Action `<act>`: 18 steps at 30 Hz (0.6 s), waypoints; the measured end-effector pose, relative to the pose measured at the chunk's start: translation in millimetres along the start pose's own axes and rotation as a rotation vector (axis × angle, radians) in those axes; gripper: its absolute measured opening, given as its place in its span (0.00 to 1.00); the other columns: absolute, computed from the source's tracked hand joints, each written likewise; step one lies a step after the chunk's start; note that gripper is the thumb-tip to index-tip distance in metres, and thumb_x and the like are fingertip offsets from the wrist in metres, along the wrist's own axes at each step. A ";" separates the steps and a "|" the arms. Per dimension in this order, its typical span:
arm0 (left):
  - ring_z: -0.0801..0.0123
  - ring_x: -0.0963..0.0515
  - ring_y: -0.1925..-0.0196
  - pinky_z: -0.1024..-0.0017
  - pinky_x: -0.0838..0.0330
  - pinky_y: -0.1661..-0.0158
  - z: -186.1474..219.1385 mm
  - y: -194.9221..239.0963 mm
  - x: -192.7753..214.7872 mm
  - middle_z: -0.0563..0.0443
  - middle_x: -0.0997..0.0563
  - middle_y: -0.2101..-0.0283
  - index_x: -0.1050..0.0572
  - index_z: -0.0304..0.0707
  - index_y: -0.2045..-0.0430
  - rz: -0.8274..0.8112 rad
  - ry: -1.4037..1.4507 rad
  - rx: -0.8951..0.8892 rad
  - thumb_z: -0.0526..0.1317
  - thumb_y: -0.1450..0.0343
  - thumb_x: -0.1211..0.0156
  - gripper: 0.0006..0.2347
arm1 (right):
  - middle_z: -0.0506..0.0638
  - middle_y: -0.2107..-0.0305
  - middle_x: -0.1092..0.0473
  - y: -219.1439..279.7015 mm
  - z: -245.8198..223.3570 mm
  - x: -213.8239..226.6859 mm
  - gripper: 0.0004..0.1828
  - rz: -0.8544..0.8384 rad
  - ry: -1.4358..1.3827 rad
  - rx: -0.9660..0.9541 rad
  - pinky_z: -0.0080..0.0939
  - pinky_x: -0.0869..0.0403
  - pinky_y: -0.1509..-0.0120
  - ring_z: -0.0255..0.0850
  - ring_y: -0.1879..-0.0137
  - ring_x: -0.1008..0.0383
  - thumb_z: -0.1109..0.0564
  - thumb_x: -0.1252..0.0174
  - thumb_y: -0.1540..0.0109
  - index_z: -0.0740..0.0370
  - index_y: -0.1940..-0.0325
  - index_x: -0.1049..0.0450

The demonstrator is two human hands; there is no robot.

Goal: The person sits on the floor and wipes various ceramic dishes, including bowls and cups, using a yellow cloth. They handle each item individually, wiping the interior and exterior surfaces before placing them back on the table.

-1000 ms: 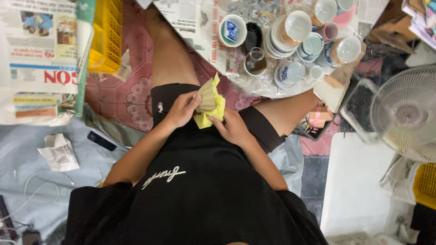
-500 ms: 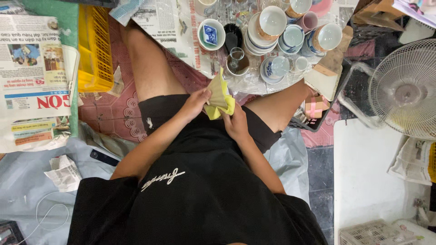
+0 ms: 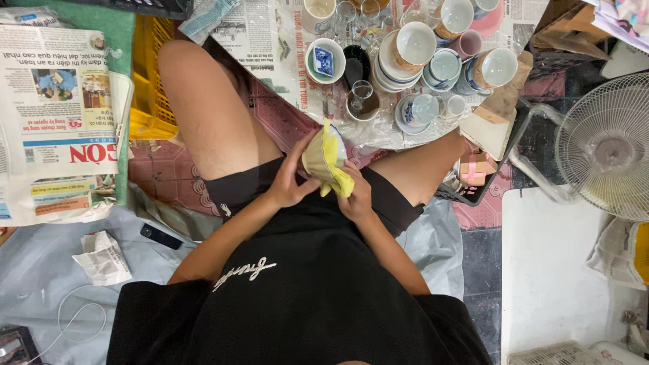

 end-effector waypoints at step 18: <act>0.77 0.21 0.50 0.76 0.22 0.55 -66.2 6.7 -3.2 0.49 0.23 0.44 0.40 0.30 0.32 0.044 0.221 0.289 0.52 0.29 0.35 0.34 | 0.59 0.54 0.24 -3.3 -9.4 9.6 0.18 -0.043 0.148 -0.034 0.66 0.41 0.22 0.56 0.44 0.23 0.65 0.36 0.42 0.66 0.47 0.25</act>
Point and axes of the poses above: each hand's wrist, its own y-axis away from the middle knuckle, its own x-axis out of the back of the hand, z = x × y, the point moved 10 cm from there along -y, towards the middle knuckle
